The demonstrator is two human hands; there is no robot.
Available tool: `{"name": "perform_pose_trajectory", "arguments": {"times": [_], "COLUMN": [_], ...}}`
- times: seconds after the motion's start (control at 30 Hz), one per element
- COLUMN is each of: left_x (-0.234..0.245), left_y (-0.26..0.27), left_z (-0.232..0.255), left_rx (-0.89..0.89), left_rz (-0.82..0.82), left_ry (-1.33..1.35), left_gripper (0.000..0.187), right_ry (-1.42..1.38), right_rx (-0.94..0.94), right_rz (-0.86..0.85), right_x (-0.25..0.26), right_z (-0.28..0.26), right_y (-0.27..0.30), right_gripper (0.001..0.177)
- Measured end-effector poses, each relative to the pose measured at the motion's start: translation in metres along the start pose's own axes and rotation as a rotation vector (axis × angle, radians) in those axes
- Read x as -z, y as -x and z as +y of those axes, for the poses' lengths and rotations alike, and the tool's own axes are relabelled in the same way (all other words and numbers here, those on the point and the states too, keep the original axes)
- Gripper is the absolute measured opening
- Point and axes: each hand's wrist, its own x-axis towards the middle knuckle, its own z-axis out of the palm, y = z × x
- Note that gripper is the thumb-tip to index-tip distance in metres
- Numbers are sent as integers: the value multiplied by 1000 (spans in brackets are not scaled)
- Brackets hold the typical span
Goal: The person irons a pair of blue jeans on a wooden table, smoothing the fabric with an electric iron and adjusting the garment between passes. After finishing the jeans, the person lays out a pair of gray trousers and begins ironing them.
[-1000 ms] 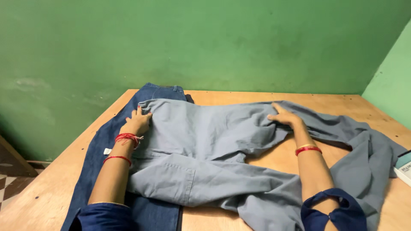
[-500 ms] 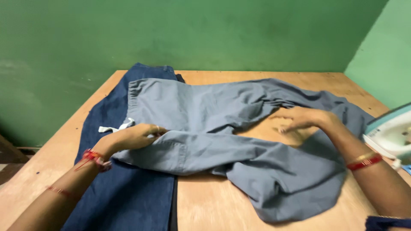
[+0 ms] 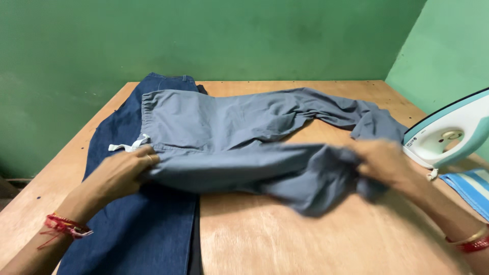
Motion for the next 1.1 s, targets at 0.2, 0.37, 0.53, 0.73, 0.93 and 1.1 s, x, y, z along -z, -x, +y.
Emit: {"name": "perform_pose_trajectory", "arguments": {"times": [0.2,0.37,0.53,0.73,0.93,1.1], "left_x": [1,11,8,-22,-2,30], "left_y": [43,86,62,38,72,116], "left_z": [-2,2,10,19,-42,-79], "left_rx": [3,270,-92,-130,-102,194], "left_rz": [23,-532,0,-274,-56,-416], "left_ry": [93,443,323,288,392,235], "left_gripper": [21,24,57,87,28,30], "right_ry": [301,41,-208,-407,-376,-498], "right_rx": [3,7,356,467,875,1140], "right_rz": [109,-891,-500,-648,-602,-729], "right_x": [31,28,58,47,15,18], "right_z": [41,51,3,-123,-190,-199], "right_y": [35,68,49,17,18,41], "right_gripper": [57,65,59,83,86,81]}}
